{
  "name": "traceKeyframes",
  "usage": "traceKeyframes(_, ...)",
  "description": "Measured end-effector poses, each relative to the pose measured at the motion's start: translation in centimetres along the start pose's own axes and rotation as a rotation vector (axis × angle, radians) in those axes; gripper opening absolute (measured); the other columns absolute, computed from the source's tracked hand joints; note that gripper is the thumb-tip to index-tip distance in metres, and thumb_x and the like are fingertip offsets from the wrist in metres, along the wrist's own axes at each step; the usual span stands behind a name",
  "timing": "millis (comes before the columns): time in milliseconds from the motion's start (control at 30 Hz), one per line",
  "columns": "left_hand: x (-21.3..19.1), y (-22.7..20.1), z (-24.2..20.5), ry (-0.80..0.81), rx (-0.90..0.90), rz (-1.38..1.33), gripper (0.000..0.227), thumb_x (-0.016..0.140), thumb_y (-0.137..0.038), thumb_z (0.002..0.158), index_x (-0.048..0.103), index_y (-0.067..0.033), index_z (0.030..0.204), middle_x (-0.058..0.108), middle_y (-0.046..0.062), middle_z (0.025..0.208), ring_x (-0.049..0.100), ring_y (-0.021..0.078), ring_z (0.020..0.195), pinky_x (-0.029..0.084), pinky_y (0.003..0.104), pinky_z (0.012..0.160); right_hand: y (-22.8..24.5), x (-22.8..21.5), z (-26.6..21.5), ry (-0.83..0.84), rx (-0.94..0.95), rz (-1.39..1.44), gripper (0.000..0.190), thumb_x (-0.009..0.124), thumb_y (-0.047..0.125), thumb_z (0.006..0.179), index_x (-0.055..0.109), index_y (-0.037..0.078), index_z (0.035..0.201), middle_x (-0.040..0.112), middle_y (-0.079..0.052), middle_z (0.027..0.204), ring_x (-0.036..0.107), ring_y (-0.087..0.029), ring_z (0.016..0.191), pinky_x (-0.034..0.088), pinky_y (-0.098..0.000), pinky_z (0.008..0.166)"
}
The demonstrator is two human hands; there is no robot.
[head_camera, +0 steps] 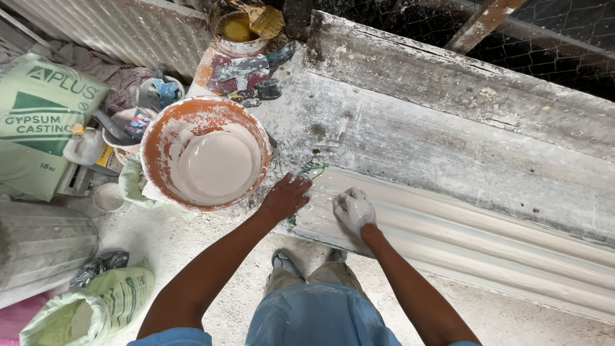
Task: The person applies a white slurry to a long ribbed mold using a cloth and a bucket. They repeatedly dip the cloth into the bucket and wipe the slurry along the mold's grooves, occasionally scraping excess material back into the bucket.
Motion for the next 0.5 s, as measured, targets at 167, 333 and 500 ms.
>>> traceKeyframes(167, 0.4, -0.5, 0.5, -0.019, -0.023, -0.013, 0.032, 0.046, -0.031, 0.104, 0.071, -0.0246, 0.122, 0.037, 0.003, 0.162, 0.035, 0.0266, 0.147, 0.021, 0.054, 0.122, -0.6, -1.3, -1.6, 0.084, -0.073, -0.193, 0.017, 0.064, 0.03, 0.094, 0.075, 0.022, 0.104, 0.059, -0.007, 0.111, 0.054, -0.029, 0.114, 0.046, -0.045, 0.096)
traceKeyframes(333, 1.8, -0.9, 1.2, -0.046, -0.076, -0.007, 0.031, 0.048, -0.033, 0.103, 0.071, -0.0195, 0.119, 0.041, 0.006, 0.159, 0.036, 0.0287, 0.145, 0.023, 0.054, 0.12, -1.4, -1.9, -2.1, 0.156, -0.17, -0.222, 0.021, 0.059, 0.024, 0.096, 0.075, 0.023, 0.11, 0.058, -0.008, 0.113, 0.053, -0.028, 0.115, 0.044, -0.0462, 0.096)
traceKeyframes(500, 0.8, -1.4, 0.6, -0.238, -0.235, -0.16, 0.032, 0.05, -0.034, 0.106, 0.071, -0.0116, 0.115, 0.05, 0.008, 0.154, 0.044, 0.0282, 0.144, 0.027, 0.053, 0.121, -2.2, -2.1, -2.4, 0.176, -0.215, -0.298, 0.025, 0.059, 0.022, 0.093, 0.074, 0.022, 0.113, 0.059, -0.006, 0.117, 0.051, -0.027, 0.121, 0.044, -0.0448, 0.101)
Point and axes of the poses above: each hand's wrist, its own z-axis towards the middle knuckle, its own x-axis out of the palm, y = z × x, the point moved 5 cm from there along z, towards the middle knuckle
